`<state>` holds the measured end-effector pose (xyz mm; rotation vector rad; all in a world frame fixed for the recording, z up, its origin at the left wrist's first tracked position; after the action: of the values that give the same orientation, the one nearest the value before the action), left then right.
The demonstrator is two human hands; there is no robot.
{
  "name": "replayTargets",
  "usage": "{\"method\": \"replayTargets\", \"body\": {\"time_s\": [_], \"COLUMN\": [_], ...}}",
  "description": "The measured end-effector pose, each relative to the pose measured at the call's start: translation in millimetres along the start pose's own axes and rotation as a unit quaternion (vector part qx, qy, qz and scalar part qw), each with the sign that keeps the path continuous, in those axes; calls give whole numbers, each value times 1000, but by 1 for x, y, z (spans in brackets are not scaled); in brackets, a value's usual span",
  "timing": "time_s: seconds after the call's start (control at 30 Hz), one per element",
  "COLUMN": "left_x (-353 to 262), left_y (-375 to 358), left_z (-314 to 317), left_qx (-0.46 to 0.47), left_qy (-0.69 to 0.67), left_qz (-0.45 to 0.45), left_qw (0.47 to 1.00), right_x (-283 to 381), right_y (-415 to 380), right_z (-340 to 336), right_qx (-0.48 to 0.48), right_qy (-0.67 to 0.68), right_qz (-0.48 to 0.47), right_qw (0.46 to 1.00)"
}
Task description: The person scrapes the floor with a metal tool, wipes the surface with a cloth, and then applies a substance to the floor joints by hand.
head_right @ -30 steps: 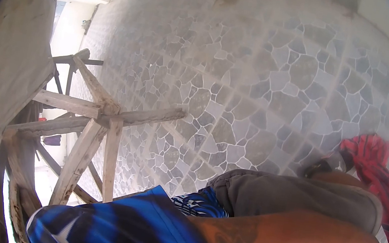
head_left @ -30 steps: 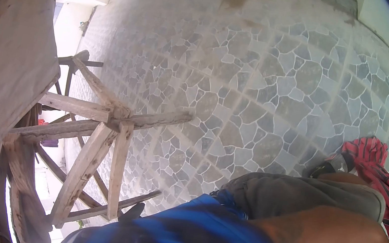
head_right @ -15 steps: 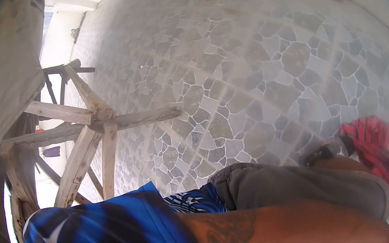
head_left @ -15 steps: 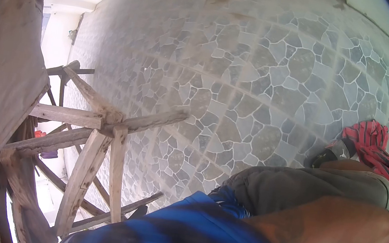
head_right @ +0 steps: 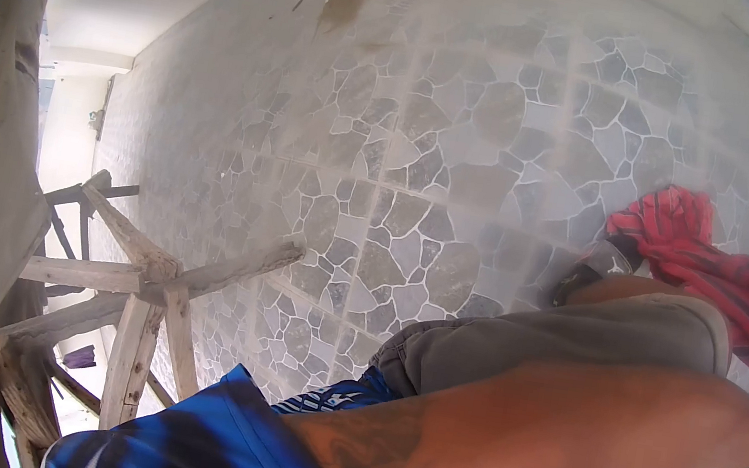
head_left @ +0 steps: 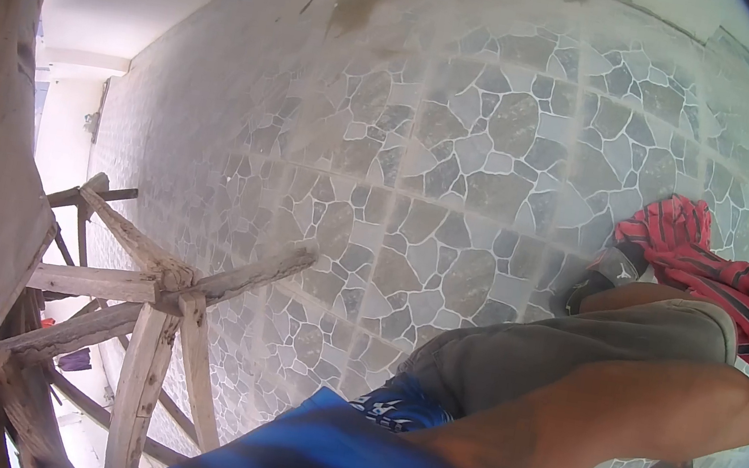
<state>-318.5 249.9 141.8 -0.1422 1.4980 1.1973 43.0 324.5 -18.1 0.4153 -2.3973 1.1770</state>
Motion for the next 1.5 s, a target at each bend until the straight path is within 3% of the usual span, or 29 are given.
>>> {"method": "replayTargets", "body": {"time_s": [0.1, 0.3, 0.47, 0.63, 0.77, 0.9, 1.03, 1.13, 1.27, 1.33, 1.4, 1.47, 1.5], "left_x": [-4, -6, -15, -15, -17, -19, -23, -24, -17, -14, -8, -5, -4], "left_y": [-5, -17, -24, -32, -40, -48, -51, -50, -48, -47, -49, -47, -47], "left_z": [2, 1, 6, 18, 25, 32, 45, 52, 59, 64, 72, 75, 79], "left_qx": [0, -4, 5, 13, 25, 32, 48, 55, 60, 64, 72, 76, 78], "left_qy": [12, 39, 55, 58, 54, 49, 48, 55, 82, 97, 109, 120, 126], "left_qz": [-3, -7, -8, -10, -15, -28, -31, -30, -30, -28, -28, -29, -27], "left_qw": [1000, 999, 998, 998, 998, 998, 997, 997, 994, 993, 991, 989, 989], "right_x": [-9, -61, -57, -54, -46, -59, -37, -53, -36, -41, -113, -155, -157], "right_y": [-13, -30, -72, -116, -152, -184, -207, -198, -163, -142, -94, -52, -42], "right_z": [-5, -24, -19, -9, -3, 8, 36, 63, 121, 143, 156, 166, 180], "right_qx": [29, -34, -43, -73, -80, -161, -154, -200, -151, -149, -125, -135, -153], "right_qy": [19, -19, -25, 63, 40, -4, 38, 50, 178, 257, 259, 22, 7], "right_qz": [-60, -62, -96, -74, -12, -44, 2, 6, -11, 23, 26, 13, -51], "right_qw": [998, 997, 994, 993, 996, 986, 987, 978, 972, 955, 957, 990, 987]}}
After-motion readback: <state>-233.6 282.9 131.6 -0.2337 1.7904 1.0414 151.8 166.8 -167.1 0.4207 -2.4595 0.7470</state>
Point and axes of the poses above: each hand's wrist, its own y-axis towards the middle knuckle, its own z-axis out of the palm, x = y × z, the point moved 3 cm from there along y, towards the middle knuckle, and after that the axes turned 8 degrees about y, right-handed, at the moved point
